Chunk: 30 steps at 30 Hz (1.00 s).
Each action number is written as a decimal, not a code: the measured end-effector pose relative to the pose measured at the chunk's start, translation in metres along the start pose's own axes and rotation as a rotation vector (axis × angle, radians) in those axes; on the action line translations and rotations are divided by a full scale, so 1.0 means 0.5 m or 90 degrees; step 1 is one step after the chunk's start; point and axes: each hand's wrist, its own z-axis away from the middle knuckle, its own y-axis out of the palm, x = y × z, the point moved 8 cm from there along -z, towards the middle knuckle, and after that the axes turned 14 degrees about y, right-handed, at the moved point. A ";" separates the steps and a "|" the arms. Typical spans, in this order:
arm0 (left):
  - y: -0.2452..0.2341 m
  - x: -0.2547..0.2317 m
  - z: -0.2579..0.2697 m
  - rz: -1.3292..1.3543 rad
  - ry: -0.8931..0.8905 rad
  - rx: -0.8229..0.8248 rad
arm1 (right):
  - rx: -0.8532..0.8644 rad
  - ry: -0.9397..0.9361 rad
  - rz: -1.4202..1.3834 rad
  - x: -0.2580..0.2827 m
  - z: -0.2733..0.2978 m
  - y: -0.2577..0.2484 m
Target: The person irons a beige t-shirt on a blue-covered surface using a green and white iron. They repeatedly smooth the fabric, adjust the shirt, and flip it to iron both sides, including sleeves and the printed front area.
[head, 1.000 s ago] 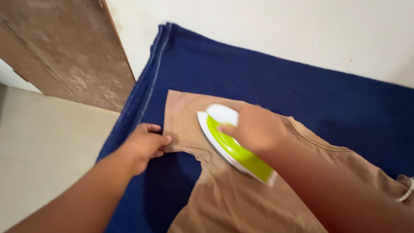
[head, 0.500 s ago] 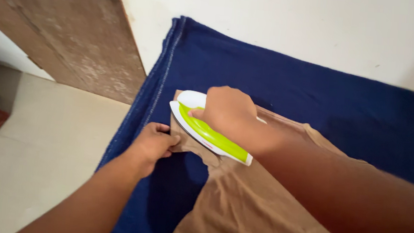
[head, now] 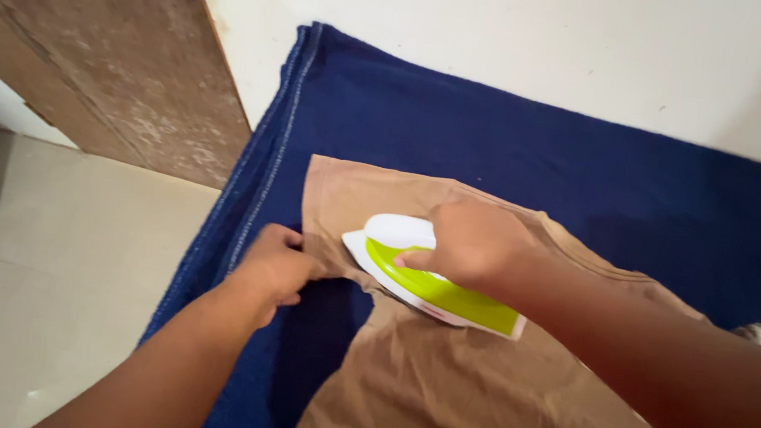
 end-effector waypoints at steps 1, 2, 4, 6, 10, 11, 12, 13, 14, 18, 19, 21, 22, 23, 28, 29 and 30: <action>-0.008 0.002 -0.001 0.001 0.011 -0.028 | -0.006 -0.011 0.002 0.003 -0.003 -0.004; -0.010 0.009 0.001 0.016 0.012 -0.043 | -0.011 -0.022 0.003 0.008 -0.006 -0.008; -0.028 0.016 0.001 0.040 0.019 -0.082 | -0.049 -0.070 -0.002 0.043 -0.007 -0.019; -0.031 0.019 -0.001 0.025 0.017 -0.101 | -0.070 -0.094 -0.009 0.080 -0.011 -0.021; -0.031 0.024 0.004 0.035 0.015 -0.115 | -0.093 -0.110 -0.015 0.138 -0.022 -0.035; -0.032 0.022 0.000 0.034 0.011 -0.113 | -0.100 -0.115 -0.010 0.144 -0.020 -0.037; -0.033 0.021 -0.005 0.033 0.007 -0.111 | -0.103 -0.109 -0.026 0.138 -0.019 -0.041; -0.031 0.029 -0.003 0.034 -0.004 -0.107 | -0.099 -0.104 -0.040 0.123 -0.014 -0.039; -0.030 0.032 0.000 0.034 0.005 -0.105 | -0.095 -0.099 -0.053 0.107 -0.008 -0.037; -0.038 0.021 0.000 -0.011 0.024 -0.100 | -0.092 0.011 -0.057 0.034 -0.021 -0.045; -0.033 0.022 0.006 -0.033 0.018 -0.094 | -0.106 0.020 -0.064 0.026 -0.029 -0.050; -0.029 0.012 0.005 -0.029 0.022 -0.097 | -0.138 0.030 -0.066 0.019 -0.051 -0.060; -0.031 0.008 0.006 -0.028 0.025 -0.100 | -0.155 0.030 -0.060 0.025 -0.067 -0.068; -0.034 0.006 0.007 -0.035 0.019 -0.094 | -0.174 0.031 -0.060 0.033 -0.084 -0.078; -0.025 0.007 0.009 -0.044 0.034 -0.069 | -0.146 0.089 -0.089 0.037 -0.141 -0.098; -0.028 0.010 0.006 -0.032 0.038 -0.069 | -0.147 0.087 -0.082 0.037 -0.141 -0.098; -0.030 0.014 0.002 -0.021 0.042 -0.069 | -0.147 0.086 -0.084 0.032 -0.137 -0.096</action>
